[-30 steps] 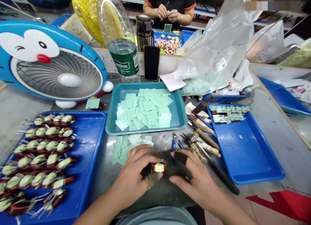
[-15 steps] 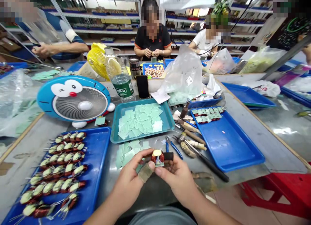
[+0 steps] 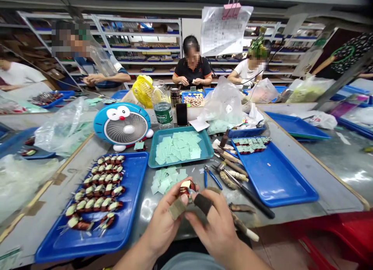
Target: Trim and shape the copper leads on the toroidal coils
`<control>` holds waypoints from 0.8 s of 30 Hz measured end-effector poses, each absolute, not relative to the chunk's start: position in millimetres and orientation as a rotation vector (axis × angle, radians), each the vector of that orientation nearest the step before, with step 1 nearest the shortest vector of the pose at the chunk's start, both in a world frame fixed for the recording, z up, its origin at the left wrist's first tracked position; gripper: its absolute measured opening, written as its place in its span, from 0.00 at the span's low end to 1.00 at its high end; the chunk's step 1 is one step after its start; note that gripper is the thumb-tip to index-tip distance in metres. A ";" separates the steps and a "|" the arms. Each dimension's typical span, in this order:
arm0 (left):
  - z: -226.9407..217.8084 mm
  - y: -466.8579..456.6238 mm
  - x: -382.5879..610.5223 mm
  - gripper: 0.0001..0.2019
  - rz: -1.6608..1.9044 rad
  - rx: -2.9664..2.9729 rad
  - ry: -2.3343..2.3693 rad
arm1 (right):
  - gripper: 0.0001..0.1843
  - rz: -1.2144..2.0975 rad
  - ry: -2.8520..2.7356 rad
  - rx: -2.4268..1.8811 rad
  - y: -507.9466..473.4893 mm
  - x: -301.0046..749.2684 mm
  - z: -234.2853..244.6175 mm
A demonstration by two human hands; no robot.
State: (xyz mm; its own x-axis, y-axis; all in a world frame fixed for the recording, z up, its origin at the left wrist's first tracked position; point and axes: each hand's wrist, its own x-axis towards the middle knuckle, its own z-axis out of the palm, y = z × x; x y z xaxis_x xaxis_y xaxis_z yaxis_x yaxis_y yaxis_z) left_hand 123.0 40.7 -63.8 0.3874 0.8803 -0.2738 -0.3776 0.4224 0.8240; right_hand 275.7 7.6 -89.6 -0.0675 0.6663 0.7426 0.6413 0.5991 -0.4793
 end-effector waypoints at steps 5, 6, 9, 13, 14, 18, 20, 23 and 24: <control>-57.0 38.5 110.4 0.28 0.880 0.697 0.637 | 0.28 0.149 -1.716 -1.060 -3.0 278.7 -83.2; -57.0 38.7 108.7 0.28 0.877 0.702 0.618 | 0.29 0.167 -1.702 -1.064 -4.1 279.7 -82.1; -56.9 39.3 104.9 0.23 0.893 0.678 0.569 | 0.30 0.196 -1.695 -1.092 -7.1 281.9 -79.6; -56.2 40.1 99.9 0.21 0.902 0.640 0.483 | 0.29 0.219 -1.723 -1.085 -11.7 282.3 -80.7; -56.0 40.4 98.3 0.21 0.903 0.659 0.478 | 0.30 0.231 -1.725 -1.083 -12.8 282.3 -81.7; -54.7 40.4 90.4 0.21 0.857 0.919 0.619 | 0.28 0.366 -1.656 -1.139 -15.5 283.4 -84.4; -53.6 39.5 86.8 0.22 0.790 1.151 0.748 | 0.27 0.486 -1.600 -1.157 -14.8 284.0 -83.6; -51.6 38.1 83.2 0.24 0.682 1.477 0.862 | 0.24 0.633 -1.543 -1.137 -11.1 285.6 -81.5; -51.1 37.9 82.6 0.25 0.658 1.548 0.876 | 0.23 0.655 -1.534 -1.133 -9.6 286.3 -81.2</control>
State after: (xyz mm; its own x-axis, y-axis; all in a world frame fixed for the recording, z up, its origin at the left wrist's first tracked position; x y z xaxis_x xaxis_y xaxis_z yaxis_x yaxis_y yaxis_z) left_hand 82.6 37.9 -51.1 0.5596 0.8263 -0.0640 0.1693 -0.0384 0.9848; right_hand 286.3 -9.6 -81.2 0.0211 0.9049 0.4251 0.3186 0.3969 -0.8608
